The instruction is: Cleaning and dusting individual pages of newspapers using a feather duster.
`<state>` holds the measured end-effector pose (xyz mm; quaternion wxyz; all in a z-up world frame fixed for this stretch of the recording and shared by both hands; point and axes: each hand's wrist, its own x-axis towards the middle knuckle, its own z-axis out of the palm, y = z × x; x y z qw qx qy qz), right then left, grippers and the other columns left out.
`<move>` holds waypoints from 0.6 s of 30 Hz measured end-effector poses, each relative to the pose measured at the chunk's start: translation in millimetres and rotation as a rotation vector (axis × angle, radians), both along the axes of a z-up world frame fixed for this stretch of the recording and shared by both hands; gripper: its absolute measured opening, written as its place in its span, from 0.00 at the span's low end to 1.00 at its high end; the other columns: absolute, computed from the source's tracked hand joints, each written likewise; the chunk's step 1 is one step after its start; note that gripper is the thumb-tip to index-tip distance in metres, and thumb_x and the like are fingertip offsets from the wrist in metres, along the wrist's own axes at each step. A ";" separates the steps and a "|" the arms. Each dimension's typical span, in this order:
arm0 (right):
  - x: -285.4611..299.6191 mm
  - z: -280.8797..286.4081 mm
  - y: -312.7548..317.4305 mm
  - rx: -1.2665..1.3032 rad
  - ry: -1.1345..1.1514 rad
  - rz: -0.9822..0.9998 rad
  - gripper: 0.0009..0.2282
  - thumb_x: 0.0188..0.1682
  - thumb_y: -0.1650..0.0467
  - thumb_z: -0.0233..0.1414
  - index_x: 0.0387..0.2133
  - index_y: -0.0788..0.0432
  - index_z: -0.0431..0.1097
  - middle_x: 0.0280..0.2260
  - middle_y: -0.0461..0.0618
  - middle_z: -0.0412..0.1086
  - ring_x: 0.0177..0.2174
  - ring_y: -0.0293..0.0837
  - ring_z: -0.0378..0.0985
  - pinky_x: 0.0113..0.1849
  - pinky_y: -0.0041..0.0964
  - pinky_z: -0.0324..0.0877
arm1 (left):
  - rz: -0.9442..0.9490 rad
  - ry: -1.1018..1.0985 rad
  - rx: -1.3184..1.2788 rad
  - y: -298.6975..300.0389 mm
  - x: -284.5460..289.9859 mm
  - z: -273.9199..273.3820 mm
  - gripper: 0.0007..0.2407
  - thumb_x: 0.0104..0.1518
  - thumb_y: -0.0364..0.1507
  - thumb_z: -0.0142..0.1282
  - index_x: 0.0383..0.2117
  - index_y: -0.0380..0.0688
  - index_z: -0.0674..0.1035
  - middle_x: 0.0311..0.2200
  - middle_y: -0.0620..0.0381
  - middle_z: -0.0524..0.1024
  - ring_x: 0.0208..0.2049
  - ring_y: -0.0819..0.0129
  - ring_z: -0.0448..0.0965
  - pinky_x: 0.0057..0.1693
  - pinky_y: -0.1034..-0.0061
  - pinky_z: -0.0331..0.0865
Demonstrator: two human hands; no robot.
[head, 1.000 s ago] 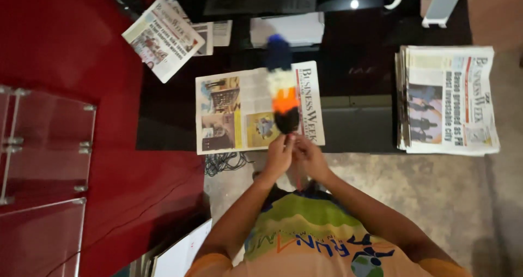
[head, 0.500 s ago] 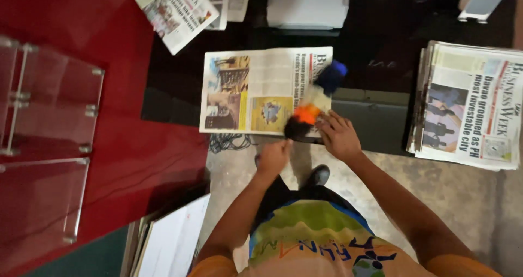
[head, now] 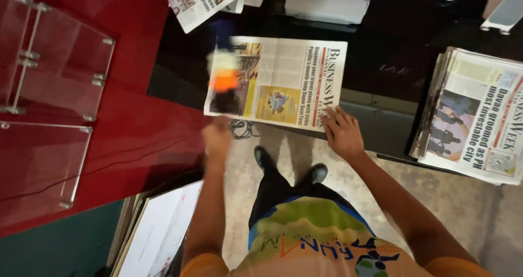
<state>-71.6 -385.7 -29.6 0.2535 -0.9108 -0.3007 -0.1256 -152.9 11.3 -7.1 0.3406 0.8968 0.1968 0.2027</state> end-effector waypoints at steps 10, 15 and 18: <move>1.5 2.8 1.2 -0.017 0.017 -0.038 0.13 0.51 0.70 0.54 0.50 0.51 0.74 0.57 0.50 0.68 0.60 0.57 0.66 0.54 0.57 0.62 | -0.340 0.144 0.168 -36.7 28.6 -81.1 0.11 0.59 0.35 0.52 0.31 0.45 0.86 0.25 0.43 0.81 0.30 0.42 0.82 0.39 0.50 0.74; -1.1 2.7 0.9 0.042 0.020 -0.014 0.12 0.54 0.70 0.53 0.51 0.50 0.73 0.58 0.49 0.68 0.61 0.56 0.66 0.55 0.56 0.63 | 0.287 -0.082 0.243 82.1 58.6 -68.8 0.14 0.64 0.36 0.56 0.25 0.40 0.83 0.23 0.42 0.79 0.27 0.43 0.82 0.34 0.55 0.73; 2.7 -6.7 -2.0 -0.003 -0.008 0.007 0.12 0.52 0.69 0.53 0.50 0.51 0.74 0.59 0.51 0.66 0.61 0.57 0.64 0.51 0.58 0.61 | 0.007 -0.137 -0.008 34.6 64.5 -17.8 0.11 0.52 0.33 0.52 0.28 0.38 0.82 0.22 0.42 0.80 0.23 0.48 0.84 0.31 0.55 0.73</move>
